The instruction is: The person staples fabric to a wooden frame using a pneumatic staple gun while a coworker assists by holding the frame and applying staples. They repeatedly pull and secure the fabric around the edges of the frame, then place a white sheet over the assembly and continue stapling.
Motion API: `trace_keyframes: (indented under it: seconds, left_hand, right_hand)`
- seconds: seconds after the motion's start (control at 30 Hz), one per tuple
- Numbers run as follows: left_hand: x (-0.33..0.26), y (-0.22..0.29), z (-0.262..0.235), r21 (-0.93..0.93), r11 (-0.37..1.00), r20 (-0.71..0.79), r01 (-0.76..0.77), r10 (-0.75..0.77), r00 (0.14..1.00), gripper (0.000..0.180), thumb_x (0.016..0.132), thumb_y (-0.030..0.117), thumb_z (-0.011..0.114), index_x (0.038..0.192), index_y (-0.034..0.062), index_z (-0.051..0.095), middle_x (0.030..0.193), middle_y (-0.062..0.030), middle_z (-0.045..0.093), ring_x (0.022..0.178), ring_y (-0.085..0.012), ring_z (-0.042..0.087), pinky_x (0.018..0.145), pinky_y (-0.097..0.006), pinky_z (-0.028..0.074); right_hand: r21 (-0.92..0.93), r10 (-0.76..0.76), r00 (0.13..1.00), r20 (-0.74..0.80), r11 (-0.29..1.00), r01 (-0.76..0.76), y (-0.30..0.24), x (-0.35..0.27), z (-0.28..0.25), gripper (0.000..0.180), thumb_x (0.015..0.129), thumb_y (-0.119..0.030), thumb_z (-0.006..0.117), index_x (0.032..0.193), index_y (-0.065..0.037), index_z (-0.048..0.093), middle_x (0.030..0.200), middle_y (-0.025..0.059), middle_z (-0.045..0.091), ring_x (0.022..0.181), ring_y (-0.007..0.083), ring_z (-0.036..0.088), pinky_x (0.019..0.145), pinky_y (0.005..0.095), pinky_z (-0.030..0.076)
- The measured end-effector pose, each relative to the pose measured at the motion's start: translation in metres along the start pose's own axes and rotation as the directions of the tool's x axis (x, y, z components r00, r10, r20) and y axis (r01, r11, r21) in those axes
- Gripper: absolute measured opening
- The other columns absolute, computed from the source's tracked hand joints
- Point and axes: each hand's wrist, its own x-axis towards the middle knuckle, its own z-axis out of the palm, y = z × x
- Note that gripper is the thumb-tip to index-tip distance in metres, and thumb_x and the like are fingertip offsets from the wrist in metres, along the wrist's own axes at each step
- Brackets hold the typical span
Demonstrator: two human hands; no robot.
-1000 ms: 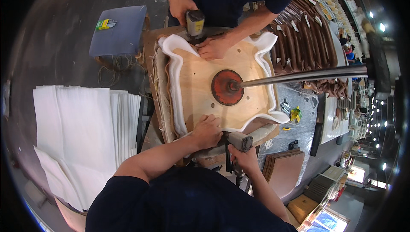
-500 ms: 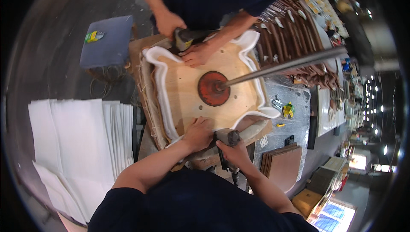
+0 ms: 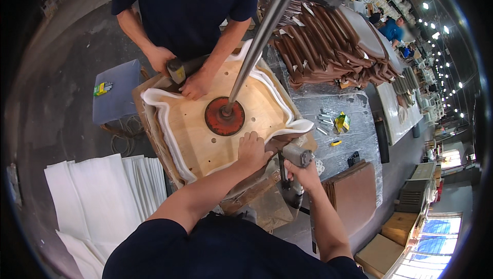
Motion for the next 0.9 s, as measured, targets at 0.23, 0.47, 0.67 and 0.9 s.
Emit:
trace_keyframes:
  seconds: [0.23,0.47,0.67,0.9]
  left_hand:
    - [0.011,0.007,0.01,0.029,0.999,-0.048,-0.023,0.025,0.999,0.037,0.09,0.036,0.085,0.102,0.0015,0.084,0.127,-0.0143,0.061,0.133,-0.0363,0.051,0.121,-0.058,0.037]
    - [0.014,-0.002,0.019,-0.065,0.998,-0.057,-0.007,0.004,0.998,0.028,0.095,0.025,0.079,0.106,0.0008,0.085,0.147,-0.0133,0.056,0.157,-0.037,0.037,0.137,-0.064,0.019]
    - [0.019,0.001,0.017,-0.068,0.997,0.032,0.027,-0.025,0.999,0.027,0.097,0.023,0.076,0.108,0.0008,0.086,0.158,-0.0129,0.052,0.164,-0.0385,0.029,0.138,-0.06,0.017]
    - [0.016,-0.006,0.007,-0.039,0.999,0.041,0.016,-0.015,0.999,0.029,0.096,0.027,0.079,0.106,0.0007,0.086,0.164,-0.0133,0.049,0.167,-0.04,0.027,0.138,-0.06,0.019]
  right_hand:
    - [-0.308,0.138,0.986,0.097,0.946,-0.102,-0.023,0.053,-0.021,0.033,0.094,-0.024,0.091,0.116,-0.002,0.077,0.083,0.0025,0.074,0.059,0.0111,0.063,0.052,0.0309,0.051]
    - [-0.424,0.167,0.977,0.13,0.901,-0.098,-0.047,0.083,-0.014,0.036,0.089,-0.017,0.094,0.114,-0.001,0.074,0.08,0.0039,0.072,0.055,0.0144,0.063,0.049,0.033,0.049]
    - [-0.633,0.31,0.949,0.063,0.748,-0.202,-0.062,0.096,-0.009,0.043,0.087,-0.031,0.096,0.11,-0.001,0.075,0.077,0.0065,0.073,0.057,0.0168,0.066,0.053,0.0349,0.053]
    - [-0.748,0.311,0.95,0.021,0.636,-0.191,-0.098,0.085,0.019,0.048,0.087,-0.036,0.094,0.112,0.0,0.074,0.077,0.0095,0.075,0.058,0.017,0.067,0.055,0.0363,0.055]
